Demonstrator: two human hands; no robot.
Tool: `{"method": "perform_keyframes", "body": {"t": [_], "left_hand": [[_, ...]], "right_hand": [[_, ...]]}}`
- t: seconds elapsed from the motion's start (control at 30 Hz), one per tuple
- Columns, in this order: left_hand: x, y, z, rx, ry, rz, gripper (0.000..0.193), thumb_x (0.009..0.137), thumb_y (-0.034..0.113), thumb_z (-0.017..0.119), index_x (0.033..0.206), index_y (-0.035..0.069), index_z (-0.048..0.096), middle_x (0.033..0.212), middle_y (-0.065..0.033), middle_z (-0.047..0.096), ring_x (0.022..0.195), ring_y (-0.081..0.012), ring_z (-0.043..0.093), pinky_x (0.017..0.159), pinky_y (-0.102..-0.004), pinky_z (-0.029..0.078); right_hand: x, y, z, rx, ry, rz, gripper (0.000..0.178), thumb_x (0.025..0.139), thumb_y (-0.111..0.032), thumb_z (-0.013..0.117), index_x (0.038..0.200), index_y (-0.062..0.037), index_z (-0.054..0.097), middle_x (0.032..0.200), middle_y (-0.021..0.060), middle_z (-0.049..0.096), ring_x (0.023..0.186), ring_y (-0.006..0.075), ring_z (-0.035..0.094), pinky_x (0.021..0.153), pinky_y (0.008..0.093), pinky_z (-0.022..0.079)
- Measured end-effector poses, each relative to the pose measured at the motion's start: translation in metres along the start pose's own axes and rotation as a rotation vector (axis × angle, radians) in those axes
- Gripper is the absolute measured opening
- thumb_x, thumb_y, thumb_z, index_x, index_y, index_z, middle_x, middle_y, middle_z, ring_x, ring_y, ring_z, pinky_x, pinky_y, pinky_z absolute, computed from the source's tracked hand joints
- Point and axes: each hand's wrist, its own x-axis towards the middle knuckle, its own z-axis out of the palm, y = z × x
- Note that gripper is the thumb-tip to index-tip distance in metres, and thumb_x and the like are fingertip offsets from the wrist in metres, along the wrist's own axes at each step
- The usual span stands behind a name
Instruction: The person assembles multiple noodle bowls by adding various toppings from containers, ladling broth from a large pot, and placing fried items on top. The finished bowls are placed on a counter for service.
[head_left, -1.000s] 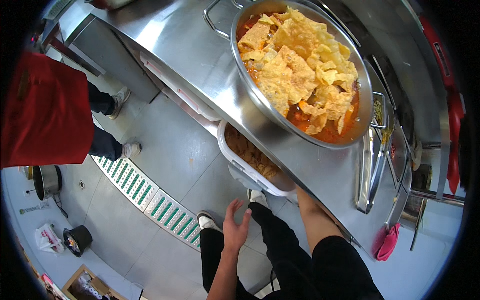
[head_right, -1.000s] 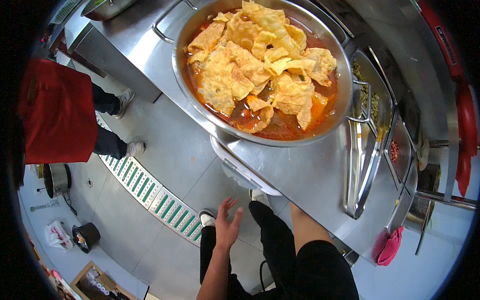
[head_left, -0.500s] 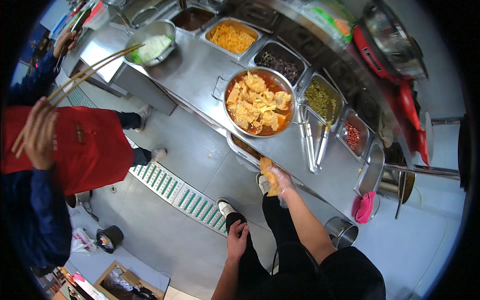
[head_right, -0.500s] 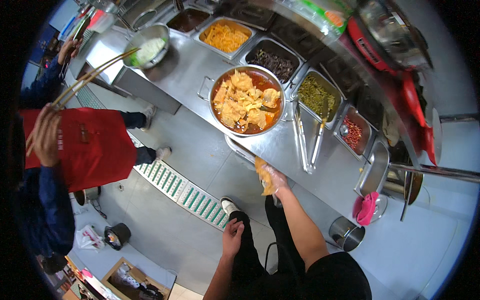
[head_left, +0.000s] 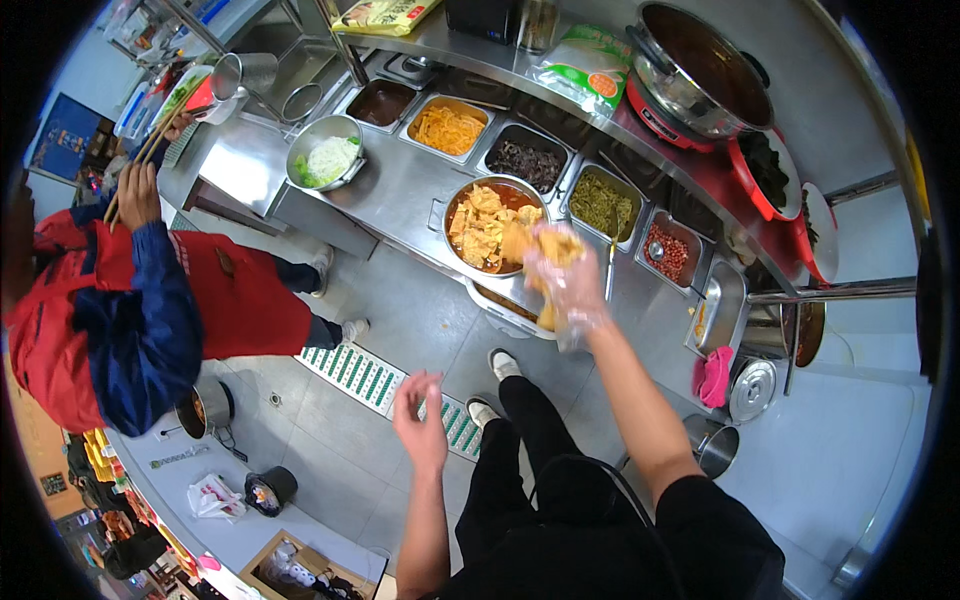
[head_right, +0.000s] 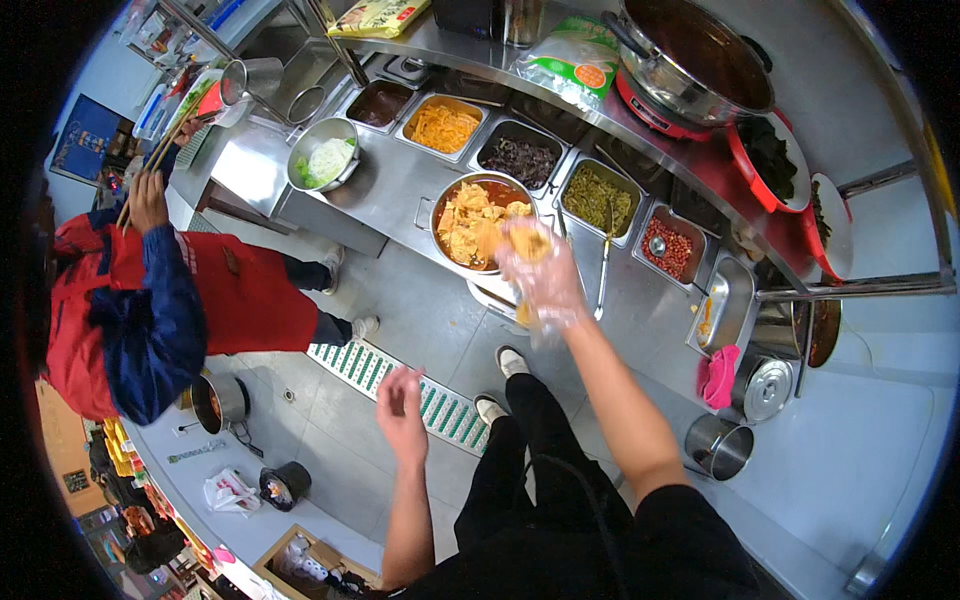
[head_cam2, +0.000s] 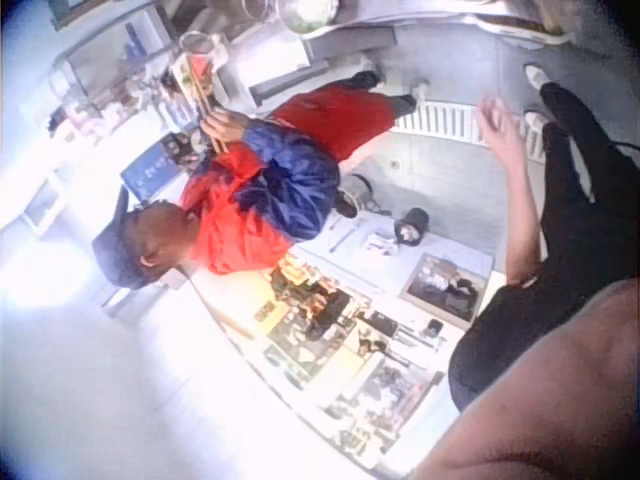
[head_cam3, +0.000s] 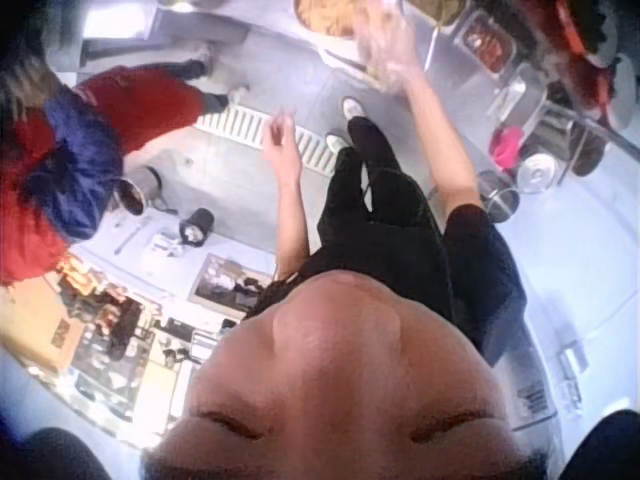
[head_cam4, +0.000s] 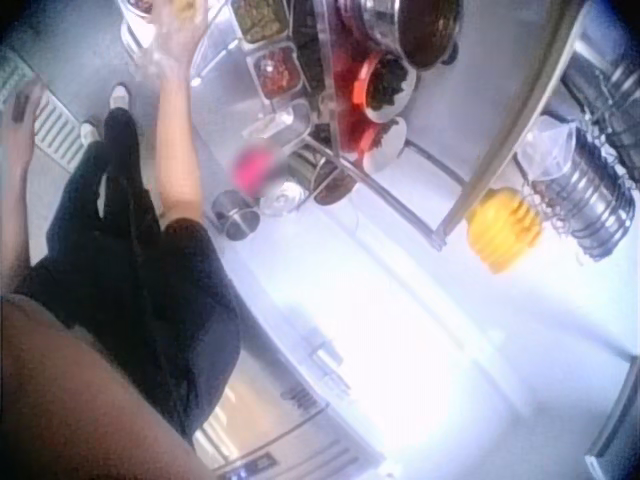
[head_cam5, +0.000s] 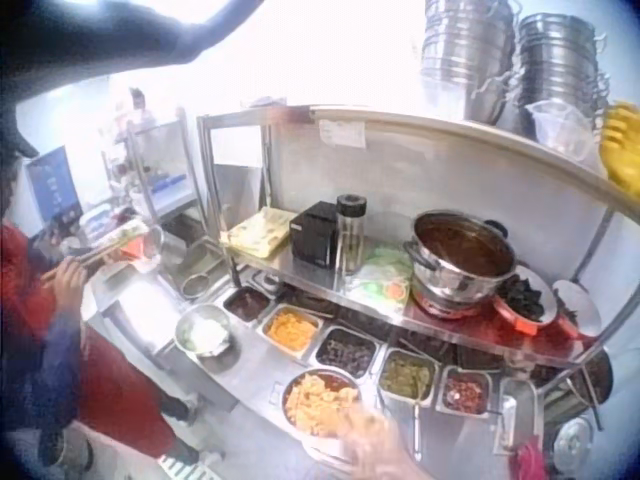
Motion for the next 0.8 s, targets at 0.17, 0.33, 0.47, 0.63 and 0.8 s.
{"method": "perform_keyframes", "body": {"t": [0.17,0.33,0.47,0.63,0.8], "left_hand": [[0.087,0.050,0.066,0.152,-0.078,0.248,0.030,0.092,0.010,0.067,0.119,-0.001,0.060,0.112,-0.0124,0.070,0.109,-0.0215,0.062,0.101,-0.0369,0.045],[0.142,0.065,0.117,0.308,-0.170,0.480,0.033,0.090,0.013,0.069,0.119,0.001,0.061,0.115,-0.0135,0.068,0.111,-0.0255,0.062,0.101,-0.0381,0.045],[0.179,0.066,0.144,0.344,-0.218,0.522,0.034,0.092,0.013,0.065,0.123,0.002,0.059,0.131,-0.0171,0.059,0.125,-0.0300,0.054,0.106,-0.0401,0.041],[0.218,0.053,0.151,0.550,-0.322,0.568,0.036,0.096,0.020,0.060,0.128,0.003,0.057,0.143,-0.0161,0.052,0.133,-0.0343,0.048,0.113,-0.0437,0.034],[0.259,0.057,0.153,0.504,-0.414,0.517,0.033,0.099,0.025,0.055,0.123,0.005,0.061,0.141,-0.0140,0.055,0.137,-0.0346,0.045,0.117,-0.0517,0.026]], "right_hand": [[0.082,0.003,-0.002,-0.606,0.074,-0.653,0.022,0.083,-0.015,0.074,0.103,-0.0093,0.066,0.098,0.0088,0.065,0.083,0.0302,0.067,0.074,0.0368,0.054],[0.097,0.003,0.009,-0.756,0.085,-0.548,0.023,0.083,-0.016,0.073,0.105,-0.0118,0.068,0.102,0.0089,0.065,0.092,0.0319,0.067,0.079,0.0385,0.055],[0.111,0.020,0.002,-0.832,0.003,-0.633,0.039,0.079,-0.018,0.077,0.115,-0.0096,0.067,0.111,0.0077,0.064,0.098,0.0302,0.065,0.085,0.0390,0.053],[0.114,0.021,-0.003,-0.920,-0.105,-0.671,0.061,0.072,-0.029,0.082,0.125,-0.0111,0.059,0.122,0.0066,0.059,0.112,0.0310,0.056,0.097,0.0461,0.044],[0.107,0.011,-0.014,-0.836,-0.144,-0.664,0.071,0.070,-0.033,0.084,0.131,-0.0103,0.056,0.134,0.0104,0.055,0.126,0.0330,0.050,0.107,0.0457,0.040]]}}
